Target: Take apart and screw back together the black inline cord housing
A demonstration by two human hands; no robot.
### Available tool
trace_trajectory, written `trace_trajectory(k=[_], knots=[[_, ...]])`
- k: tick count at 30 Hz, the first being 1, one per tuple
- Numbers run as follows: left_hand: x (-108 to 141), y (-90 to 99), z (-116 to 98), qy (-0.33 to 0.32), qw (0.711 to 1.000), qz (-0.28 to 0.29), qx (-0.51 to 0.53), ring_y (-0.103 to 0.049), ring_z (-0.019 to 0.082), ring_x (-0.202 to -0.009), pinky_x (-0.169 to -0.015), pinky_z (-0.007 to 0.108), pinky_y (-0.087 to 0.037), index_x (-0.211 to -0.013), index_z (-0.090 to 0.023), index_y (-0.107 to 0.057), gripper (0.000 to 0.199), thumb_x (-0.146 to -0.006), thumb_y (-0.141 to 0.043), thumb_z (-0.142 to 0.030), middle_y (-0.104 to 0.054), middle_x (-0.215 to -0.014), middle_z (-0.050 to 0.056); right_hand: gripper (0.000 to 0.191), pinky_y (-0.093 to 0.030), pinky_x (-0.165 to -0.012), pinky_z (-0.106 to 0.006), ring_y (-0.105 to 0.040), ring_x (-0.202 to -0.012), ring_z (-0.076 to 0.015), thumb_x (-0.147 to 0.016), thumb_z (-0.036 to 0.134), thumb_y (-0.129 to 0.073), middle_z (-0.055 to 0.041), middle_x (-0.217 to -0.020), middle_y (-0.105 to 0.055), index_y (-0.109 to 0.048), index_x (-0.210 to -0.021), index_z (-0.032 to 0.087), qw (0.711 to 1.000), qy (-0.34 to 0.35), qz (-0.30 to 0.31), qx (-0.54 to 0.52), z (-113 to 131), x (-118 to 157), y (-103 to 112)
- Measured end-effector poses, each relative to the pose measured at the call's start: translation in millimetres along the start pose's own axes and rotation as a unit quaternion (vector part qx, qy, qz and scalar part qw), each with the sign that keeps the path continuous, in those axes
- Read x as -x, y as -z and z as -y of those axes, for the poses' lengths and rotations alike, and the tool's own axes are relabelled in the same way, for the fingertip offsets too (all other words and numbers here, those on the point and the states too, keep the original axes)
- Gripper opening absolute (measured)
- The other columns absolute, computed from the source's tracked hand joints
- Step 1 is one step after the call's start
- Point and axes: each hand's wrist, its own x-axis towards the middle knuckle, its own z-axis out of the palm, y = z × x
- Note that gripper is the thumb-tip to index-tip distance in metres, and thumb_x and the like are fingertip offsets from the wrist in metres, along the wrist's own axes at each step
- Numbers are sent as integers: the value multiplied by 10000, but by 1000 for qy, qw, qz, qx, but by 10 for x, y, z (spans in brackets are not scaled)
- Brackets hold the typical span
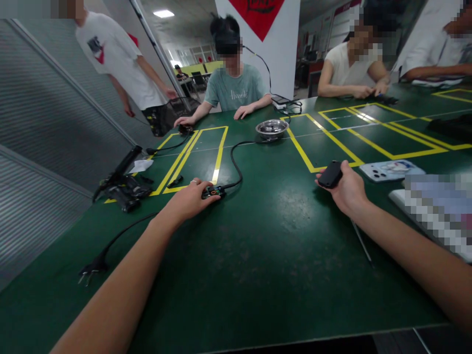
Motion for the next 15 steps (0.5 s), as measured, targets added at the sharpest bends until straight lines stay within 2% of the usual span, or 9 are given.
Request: trace_trajectory(k=[2, 5, 8, 10, 11, 12, 15], knots=[[4, 15, -17, 6, 1000, -6, -4, -636, 260, -880, -802, 363, -496, -1188, -235, -582, 610, -839, -405, -703, -543, -1145, 107, 556, -550, -782, -371, -625, -1089, -252, -944, 493, -146, -238, -1343, -503, -309, -1337, 135, 1000, -5, -9, -6, 64, -6, 31], [12, 49, -49, 16, 999, -25, -20, -634, 264, -870, -765, 368, -502, -1134, -229, -612, 603, -861, -357, -703, -553, -1126, 105, 594, -536, -786, -401, -628, -1070, -277, -936, 405, -101, -258, -1297, -539, -308, -1393, 88, 999, 4, 16, 28, 141, 13, 49], [22, 77, -83, 38, 997, -53, -44, -631, 275, -898, -791, 381, -502, -1143, -219, -613, 600, -876, -348, -686, -564, -1122, 107, 601, -521, -802, -415, -638, -1012, -273, -934, 347, -80, -230, -1215, -594, -312, -1417, 75, 985, 84, 64, 136, 138, 39, 28], [30, 87, -104, 50, 995, -68, -58, -632, 276, -908, -813, 388, -501, -1151, -213, -610, 602, -885, -336, -678, -564, -1140, 110, 560, -497, -862, -419, -617, -1031, -264, -946, 376, -154, -178, -1210, -599, -377, -1395, 128, 958, 166, 87, 217, 78, 48, 1], [35, 90, -114, 54, 994, -73, -63, -633, 277, -910, -816, 390, -502, -1150, -211, -610, 604, -889, -328, -677, -561, -1153, 112, 532, -472, -909, -429, -593, -1068, -267, -946, 389, -213, -159, -1224, -589, -417, -1377, 153, 931, 214, 102, 277, 34, 50, -12], [39, 92, -123, 57, 993, -77, -67, -634, 279, -915, -814, 391, -503, -1147, -209, -611, 605, -892, -322, -676, -559, -1164, 114, 509, -441, -951, -447, -563, -1111, -280, -942, 393, -268, -149, -1239, -576, -454, -1359, 168, 891, 259, 120, 352, -16, 51, -24], [52, 97, -147, 68, 991, -92, -74, -635, 288, -928, -805, 396, -506, -1133, -204, -609, 595, -898, -319, -667, -559, -1178, 120, 504, -381, -980, -534, -494, -1167, -351, -929, 357, -337, -189, -1254, -546, -487, -1356, 136, 729, 337, 172, 570, -160, 54, -51]])
